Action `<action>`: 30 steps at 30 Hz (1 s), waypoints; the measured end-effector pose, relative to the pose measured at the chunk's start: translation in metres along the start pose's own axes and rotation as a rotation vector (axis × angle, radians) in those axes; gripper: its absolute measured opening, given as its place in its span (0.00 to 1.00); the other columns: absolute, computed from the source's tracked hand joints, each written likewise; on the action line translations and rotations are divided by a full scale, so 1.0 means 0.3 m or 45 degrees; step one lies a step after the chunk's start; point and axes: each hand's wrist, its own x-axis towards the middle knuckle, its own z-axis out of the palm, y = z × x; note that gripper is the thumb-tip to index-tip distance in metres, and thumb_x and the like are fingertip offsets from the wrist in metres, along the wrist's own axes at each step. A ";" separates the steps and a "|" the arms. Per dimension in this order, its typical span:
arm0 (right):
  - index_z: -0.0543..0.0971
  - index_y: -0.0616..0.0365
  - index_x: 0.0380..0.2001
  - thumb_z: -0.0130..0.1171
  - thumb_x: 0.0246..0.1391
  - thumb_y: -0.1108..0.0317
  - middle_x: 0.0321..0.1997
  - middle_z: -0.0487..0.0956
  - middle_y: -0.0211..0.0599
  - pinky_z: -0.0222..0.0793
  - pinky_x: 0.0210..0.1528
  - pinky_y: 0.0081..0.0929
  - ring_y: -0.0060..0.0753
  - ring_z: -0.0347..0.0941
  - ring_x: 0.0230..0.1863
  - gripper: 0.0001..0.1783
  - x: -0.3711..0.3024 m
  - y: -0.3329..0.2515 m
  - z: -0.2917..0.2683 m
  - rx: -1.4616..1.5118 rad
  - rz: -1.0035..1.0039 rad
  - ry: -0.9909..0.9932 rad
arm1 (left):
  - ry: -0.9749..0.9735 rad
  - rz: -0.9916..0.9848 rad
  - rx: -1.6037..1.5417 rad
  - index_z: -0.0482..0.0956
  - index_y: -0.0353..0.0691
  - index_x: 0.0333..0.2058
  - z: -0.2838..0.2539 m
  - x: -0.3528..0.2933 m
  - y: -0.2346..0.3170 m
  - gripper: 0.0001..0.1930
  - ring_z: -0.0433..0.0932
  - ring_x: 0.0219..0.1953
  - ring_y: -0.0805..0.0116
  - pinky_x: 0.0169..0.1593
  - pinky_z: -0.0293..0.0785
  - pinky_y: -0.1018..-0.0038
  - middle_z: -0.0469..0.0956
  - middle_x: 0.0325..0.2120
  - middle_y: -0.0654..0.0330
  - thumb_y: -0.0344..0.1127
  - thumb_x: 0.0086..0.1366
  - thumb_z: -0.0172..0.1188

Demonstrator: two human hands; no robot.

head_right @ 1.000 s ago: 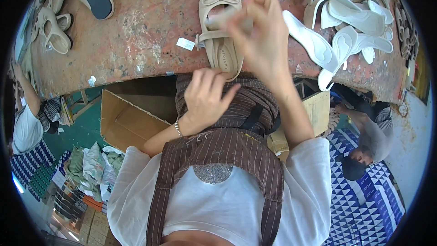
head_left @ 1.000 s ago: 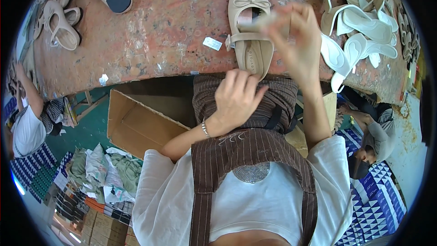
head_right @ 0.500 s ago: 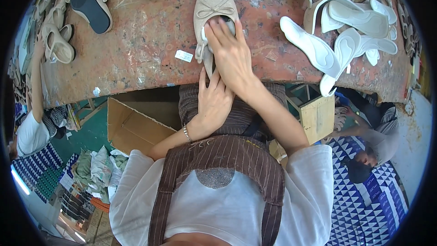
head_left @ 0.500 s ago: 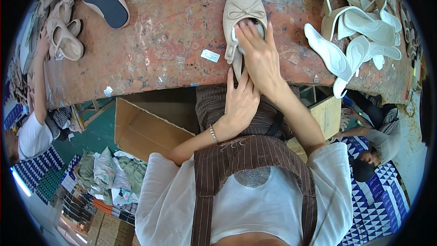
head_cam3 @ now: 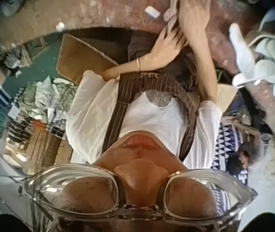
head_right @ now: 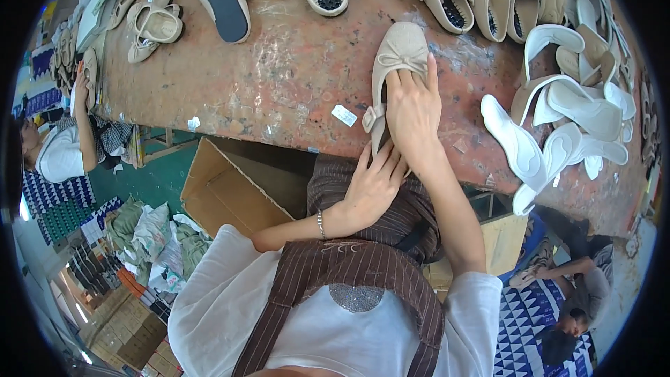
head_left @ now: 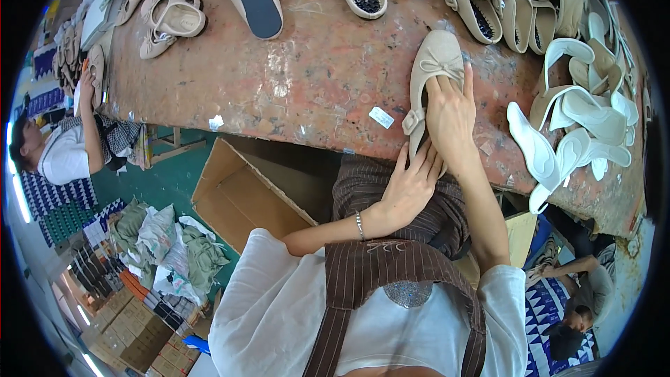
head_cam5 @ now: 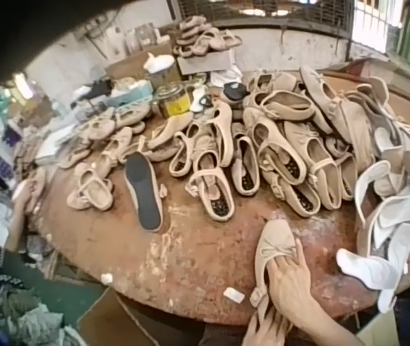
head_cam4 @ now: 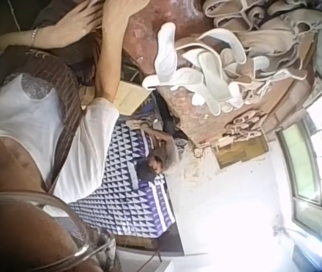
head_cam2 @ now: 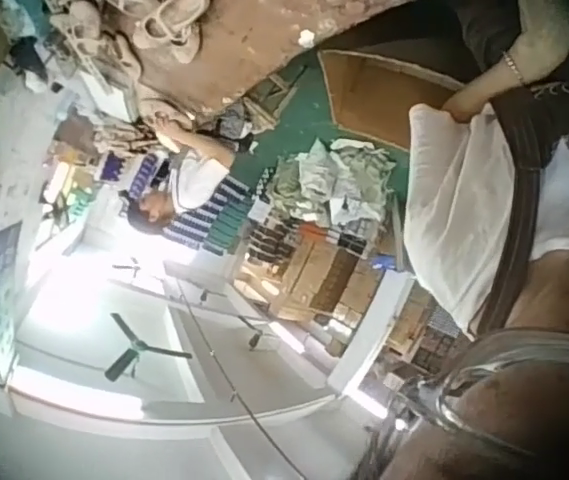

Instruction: The person repeatedly takes shoes and insoles from the table, inserts each insole into a shoe, and presses it into place by hand.

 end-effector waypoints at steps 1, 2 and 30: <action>0.72 0.68 0.53 0.50 0.53 0.74 0.57 0.75 0.49 0.47 0.73 0.49 0.43 0.71 0.61 0.23 -0.006 0.009 0.004 0.007 -0.075 0.104 | 0.011 0.006 -0.033 0.78 0.31 0.48 0.002 0.001 -0.001 0.21 0.62 0.65 0.47 0.66 0.54 0.44 0.73 0.52 0.46 0.36 0.58 0.55; 0.72 0.68 0.54 0.51 0.53 0.73 0.55 0.76 0.48 0.48 0.73 0.47 0.42 0.72 0.59 0.23 -0.016 0.012 0.012 0.027 -0.163 0.296 | 0.014 -0.011 -0.042 0.78 0.31 0.48 0.002 -0.002 0.000 0.21 0.62 0.65 0.47 0.66 0.54 0.44 0.73 0.52 0.46 0.36 0.58 0.55; 0.75 0.65 0.41 0.52 0.49 0.72 0.38 0.75 0.43 0.48 0.72 0.48 0.45 0.76 0.46 0.15 -0.019 -0.015 -0.039 0.034 -0.005 0.434 | -0.085 0.017 -0.135 0.78 0.33 0.49 0.017 0.002 -0.027 0.21 0.69 0.57 0.46 0.61 0.61 0.49 0.77 0.46 0.49 0.34 0.56 0.61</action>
